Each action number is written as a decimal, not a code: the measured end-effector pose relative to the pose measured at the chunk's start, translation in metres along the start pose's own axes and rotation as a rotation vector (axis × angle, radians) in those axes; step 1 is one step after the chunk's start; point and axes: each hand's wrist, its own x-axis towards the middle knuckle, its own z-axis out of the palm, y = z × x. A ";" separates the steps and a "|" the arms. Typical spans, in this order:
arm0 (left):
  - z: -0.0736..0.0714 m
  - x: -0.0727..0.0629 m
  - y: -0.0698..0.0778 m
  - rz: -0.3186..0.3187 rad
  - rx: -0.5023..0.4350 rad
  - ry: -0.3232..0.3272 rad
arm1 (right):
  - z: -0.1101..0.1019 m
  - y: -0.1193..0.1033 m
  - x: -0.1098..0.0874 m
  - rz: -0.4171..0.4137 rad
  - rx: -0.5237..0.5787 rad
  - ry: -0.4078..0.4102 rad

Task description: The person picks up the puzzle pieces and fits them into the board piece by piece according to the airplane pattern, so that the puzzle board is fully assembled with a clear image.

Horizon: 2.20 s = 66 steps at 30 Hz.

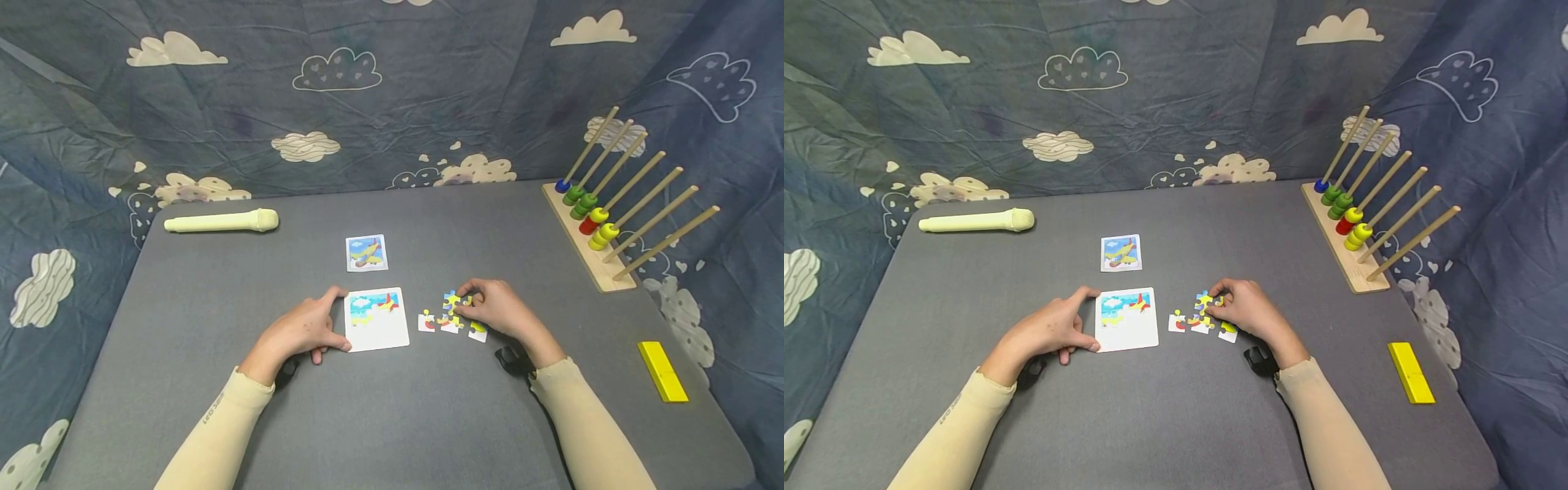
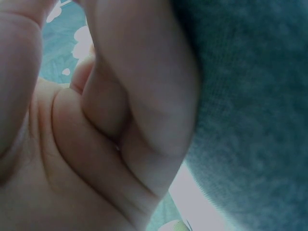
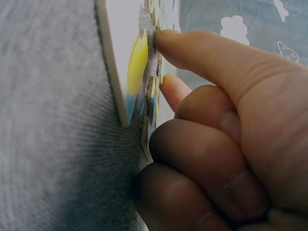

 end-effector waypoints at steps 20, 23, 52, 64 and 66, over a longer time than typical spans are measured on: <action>-0.001 -0.001 -0.001 -0.006 -0.002 0.003 | 0.013 -0.047 0.009 -0.191 -0.002 -0.078; -0.001 -0.001 0.000 -0.009 0.005 0.002 | 0.019 -0.062 0.014 -0.215 -0.011 -0.104; -0.002 -0.001 0.001 -0.002 -0.031 -0.009 | 0.070 -0.105 0.034 -0.344 -0.159 -0.122; -0.002 0.000 0.000 -0.015 -0.024 -0.010 | 0.073 -0.110 0.031 -0.350 -0.198 -0.101; -0.002 0.000 0.000 -0.014 -0.021 -0.009 | 0.074 -0.111 0.030 -0.346 -0.206 -0.101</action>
